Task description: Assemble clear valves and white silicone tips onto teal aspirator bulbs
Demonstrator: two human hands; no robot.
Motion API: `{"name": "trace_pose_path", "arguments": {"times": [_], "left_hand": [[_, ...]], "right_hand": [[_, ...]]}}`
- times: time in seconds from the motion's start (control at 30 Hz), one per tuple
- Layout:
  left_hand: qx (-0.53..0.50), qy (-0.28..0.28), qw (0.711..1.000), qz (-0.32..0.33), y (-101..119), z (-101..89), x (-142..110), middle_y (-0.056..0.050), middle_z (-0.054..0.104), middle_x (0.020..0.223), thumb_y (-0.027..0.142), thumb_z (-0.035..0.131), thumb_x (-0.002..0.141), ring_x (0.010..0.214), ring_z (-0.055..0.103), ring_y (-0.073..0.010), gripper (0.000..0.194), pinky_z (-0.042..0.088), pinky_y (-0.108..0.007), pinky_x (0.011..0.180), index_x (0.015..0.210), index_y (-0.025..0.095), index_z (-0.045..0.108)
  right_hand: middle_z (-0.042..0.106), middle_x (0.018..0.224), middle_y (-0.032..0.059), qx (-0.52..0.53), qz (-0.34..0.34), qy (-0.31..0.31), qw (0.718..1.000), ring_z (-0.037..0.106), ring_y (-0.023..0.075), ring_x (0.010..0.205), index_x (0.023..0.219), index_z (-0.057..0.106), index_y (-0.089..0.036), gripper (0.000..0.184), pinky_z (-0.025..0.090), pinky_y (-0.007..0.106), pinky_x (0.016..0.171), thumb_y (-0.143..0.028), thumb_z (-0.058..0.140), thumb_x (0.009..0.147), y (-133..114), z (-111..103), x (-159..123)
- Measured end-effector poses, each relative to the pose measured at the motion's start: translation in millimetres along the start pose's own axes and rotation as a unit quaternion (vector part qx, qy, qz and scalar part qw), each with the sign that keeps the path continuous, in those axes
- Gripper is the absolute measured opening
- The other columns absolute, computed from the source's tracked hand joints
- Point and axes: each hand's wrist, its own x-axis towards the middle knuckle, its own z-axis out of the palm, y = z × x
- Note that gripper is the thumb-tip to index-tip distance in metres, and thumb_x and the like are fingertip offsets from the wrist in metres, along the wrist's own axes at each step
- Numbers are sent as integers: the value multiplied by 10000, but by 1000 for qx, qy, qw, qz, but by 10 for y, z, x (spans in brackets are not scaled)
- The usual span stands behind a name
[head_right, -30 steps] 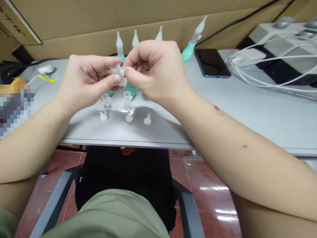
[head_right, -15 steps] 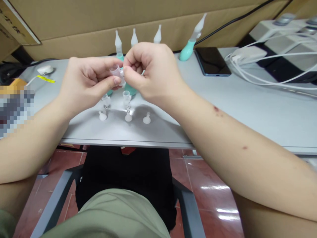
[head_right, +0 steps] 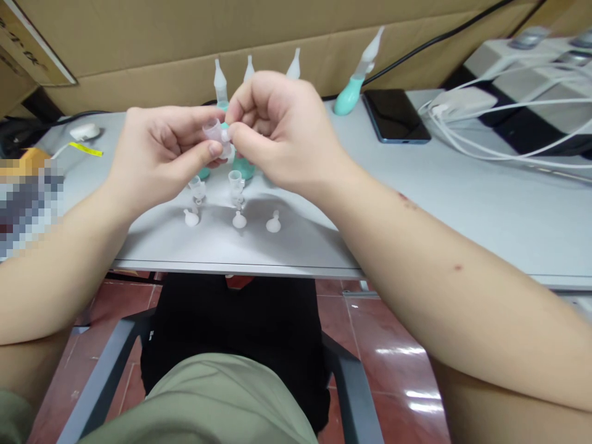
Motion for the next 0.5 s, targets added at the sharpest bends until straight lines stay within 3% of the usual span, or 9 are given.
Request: {"name": "trace_pose_path", "arguments": {"times": [0.2,0.37,0.5], "left_hand": [[11,-1,1000,0,-37,-13,-26,-28,928,988,488,944,1130,867,875,-253,296,737,-445,878,1324,265,968],[-1,2,999,33,-75,39,-32,-25,988,1161,627,903,1166,995,901,-264,363,782,-505,954,1312,299,958],[8,42,996,81,-163,69,-39,-14,976,1144,555,925,1158,949,867,-259,284,741,-505,872,1313,320,963]], "right_hand": [[840,897,34,104,125,-8,987,792,269,852,803,899,-351,224,728,452,817,-342,1116,858,-103,-39,-1],[828,872,32,193,212,-17,958,724,226,796,819,865,-312,309,672,375,683,-299,1166,749,-36,-21,40],[803,884,16,242,247,-19,938,735,189,809,827,815,-285,363,643,304,662,-238,1166,749,-9,2,41]]}}
